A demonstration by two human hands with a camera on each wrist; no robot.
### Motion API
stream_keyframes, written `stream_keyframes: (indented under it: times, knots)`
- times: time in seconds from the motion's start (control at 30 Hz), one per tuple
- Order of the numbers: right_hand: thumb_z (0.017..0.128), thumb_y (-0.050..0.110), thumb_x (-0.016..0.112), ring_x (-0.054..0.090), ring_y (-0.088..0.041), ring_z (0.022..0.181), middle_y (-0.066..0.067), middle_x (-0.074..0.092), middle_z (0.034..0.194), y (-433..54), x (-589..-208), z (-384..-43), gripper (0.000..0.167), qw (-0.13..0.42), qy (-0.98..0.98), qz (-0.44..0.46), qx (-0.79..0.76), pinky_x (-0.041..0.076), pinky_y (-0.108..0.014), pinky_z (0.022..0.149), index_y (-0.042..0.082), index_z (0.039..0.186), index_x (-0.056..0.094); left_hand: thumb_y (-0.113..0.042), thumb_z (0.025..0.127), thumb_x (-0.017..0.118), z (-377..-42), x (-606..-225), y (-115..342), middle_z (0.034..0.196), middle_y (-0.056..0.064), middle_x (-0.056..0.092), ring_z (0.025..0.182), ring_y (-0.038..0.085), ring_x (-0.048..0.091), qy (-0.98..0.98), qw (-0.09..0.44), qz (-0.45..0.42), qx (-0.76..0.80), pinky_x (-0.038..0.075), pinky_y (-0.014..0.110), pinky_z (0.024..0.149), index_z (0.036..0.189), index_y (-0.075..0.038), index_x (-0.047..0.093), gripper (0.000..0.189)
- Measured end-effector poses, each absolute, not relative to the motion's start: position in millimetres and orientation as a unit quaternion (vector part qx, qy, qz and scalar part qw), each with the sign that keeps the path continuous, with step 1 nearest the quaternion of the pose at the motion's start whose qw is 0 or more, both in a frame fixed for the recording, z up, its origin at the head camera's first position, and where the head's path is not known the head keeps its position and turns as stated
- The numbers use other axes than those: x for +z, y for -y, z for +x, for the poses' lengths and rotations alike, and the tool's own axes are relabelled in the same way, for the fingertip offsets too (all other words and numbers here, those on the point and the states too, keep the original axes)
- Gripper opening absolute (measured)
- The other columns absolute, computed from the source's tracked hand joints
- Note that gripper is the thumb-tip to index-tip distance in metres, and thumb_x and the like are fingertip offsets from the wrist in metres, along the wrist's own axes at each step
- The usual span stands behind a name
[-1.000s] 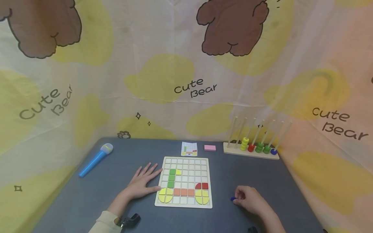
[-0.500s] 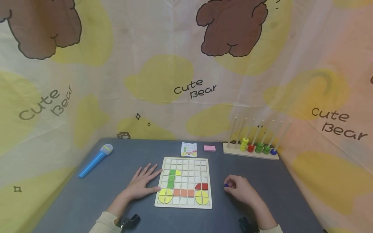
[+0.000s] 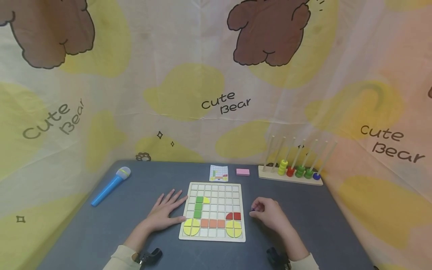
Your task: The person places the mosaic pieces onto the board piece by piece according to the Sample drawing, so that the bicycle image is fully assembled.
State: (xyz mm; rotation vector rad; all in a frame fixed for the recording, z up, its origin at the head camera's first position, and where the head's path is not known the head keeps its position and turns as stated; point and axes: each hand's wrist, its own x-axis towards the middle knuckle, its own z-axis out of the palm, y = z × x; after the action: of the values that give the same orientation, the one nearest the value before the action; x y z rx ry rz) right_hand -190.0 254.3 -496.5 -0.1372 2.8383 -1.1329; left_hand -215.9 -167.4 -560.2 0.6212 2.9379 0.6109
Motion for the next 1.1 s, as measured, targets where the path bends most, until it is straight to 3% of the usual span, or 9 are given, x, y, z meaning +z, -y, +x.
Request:
stream_keyframes:
  times: [0.43, 0.7, 1.1]
  knots:
    - [0.082, 0.015, 0.085, 0.055, -0.015, 0.066, 0.002, 0.065, 0.074, -217.2, -491.9, -185.6, 0.010, 0.038, -0.916, -0.028, -0.399, 0.048, -0.026, 0.054, 0.014, 0.087, 0.076, -0.075, 0.086, 0.057, -216.6, -561.7, 167.0, 0.167, 0.000, 0.027, 0.157, 0.033, 0.012, -0.957, 0.030, 0.205, 0.204, 0.004, 0.063, 0.122, 0.158, -0.035, 0.036, 0.084]
    - [0.083, 0.023, 0.085, 0.053, -0.015, 0.071, 0.004, 0.065, 0.074, -193.5, -492.5, -180.7, 0.011, 0.057, -0.900, -0.083, -0.425, 0.044, -0.023, 0.055, 0.017, 0.083, 0.076, -0.075, 0.087, 0.056, -217.3, -561.1, 167.2, 0.168, 0.000, 0.025, 0.157, 0.033, 0.011, -0.957, 0.032, 0.208, 0.200, 0.004, 0.063, 0.122, 0.158, -0.035, 0.035, 0.084]
    - [0.085, 0.023, 0.083, 0.052, -0.007, 0.061, 0.009, 0.062, 0.066, -151.7, -505.3, -169.6, 0.014, 0.086, -0.890, -0.140, -0.426, 0.042, -0.020, 0.052, 0.018, 0.076, 0.073, -0.070, 0.088, 0.060, -214.8, -562.1, 168.3, 0.166, 0.005, 0.031, 0.156, 0.036, 0.015, -0.950, 0.009, 0.218, 0.222, 0.005, 0.065, 0.121, 0.157, -0.034, 0.038, 0.082]
